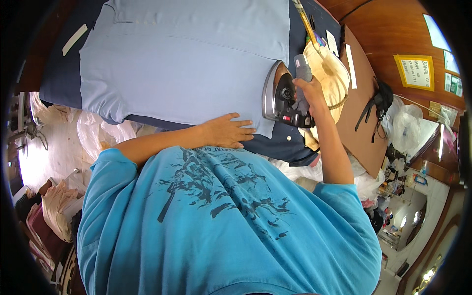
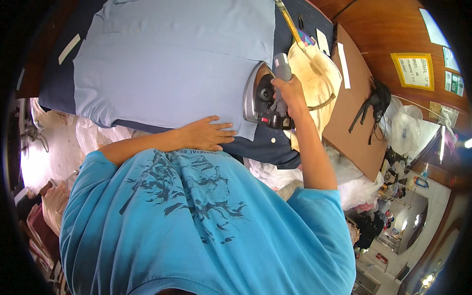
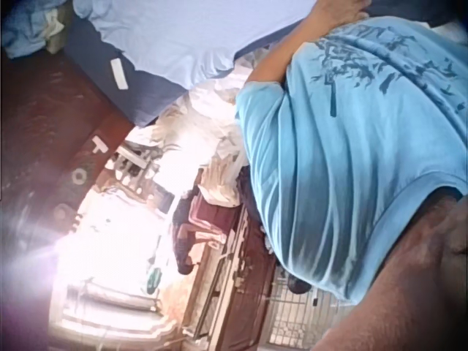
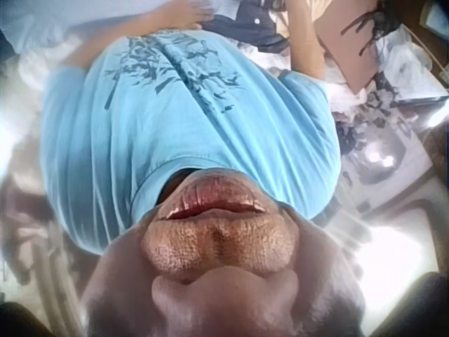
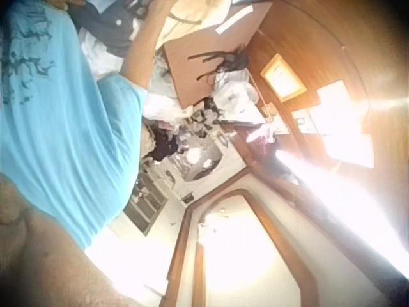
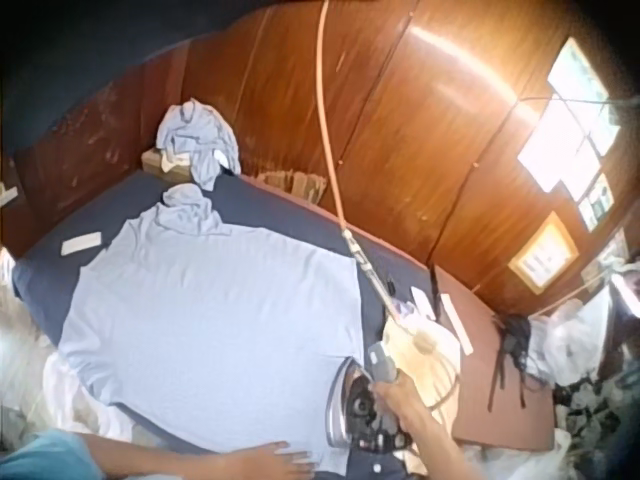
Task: The person irons a blue shirt on a table, folds it, places it into a large plastic bag, and then lays out a beige garment to begin ironing it.
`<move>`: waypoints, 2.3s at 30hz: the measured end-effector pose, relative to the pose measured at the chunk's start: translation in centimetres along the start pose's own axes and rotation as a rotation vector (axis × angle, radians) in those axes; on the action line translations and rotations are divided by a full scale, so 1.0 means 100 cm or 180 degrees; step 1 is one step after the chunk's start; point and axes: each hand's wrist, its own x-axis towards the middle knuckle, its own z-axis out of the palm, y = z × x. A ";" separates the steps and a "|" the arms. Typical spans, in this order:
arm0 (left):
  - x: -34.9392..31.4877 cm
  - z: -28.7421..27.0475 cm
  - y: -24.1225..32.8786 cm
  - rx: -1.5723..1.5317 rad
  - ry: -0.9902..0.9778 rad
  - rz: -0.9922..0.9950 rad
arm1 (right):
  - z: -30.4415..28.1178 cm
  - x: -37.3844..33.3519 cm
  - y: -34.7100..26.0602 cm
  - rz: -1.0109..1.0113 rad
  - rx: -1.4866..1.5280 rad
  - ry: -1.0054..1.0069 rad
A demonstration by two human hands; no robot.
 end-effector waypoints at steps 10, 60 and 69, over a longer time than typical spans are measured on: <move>-0.096 -0.057 -0.022 -0.0138 0.1613 -0.1738 | -0.043 -0.012 -0.033 -0.0110 -0.0362 -0.0406; -0.184 -0.053 0.039 -0.5488 0.4638 -0.3942 | -0.112 0.067 -0.007 -0.1955 -0.3544 0.2689; -0.170 -0.058 0.035 -0.4423 0.4268 -0.4542 | 0.157 0.216 -0.103 -0.3459 -0.2092 0.0081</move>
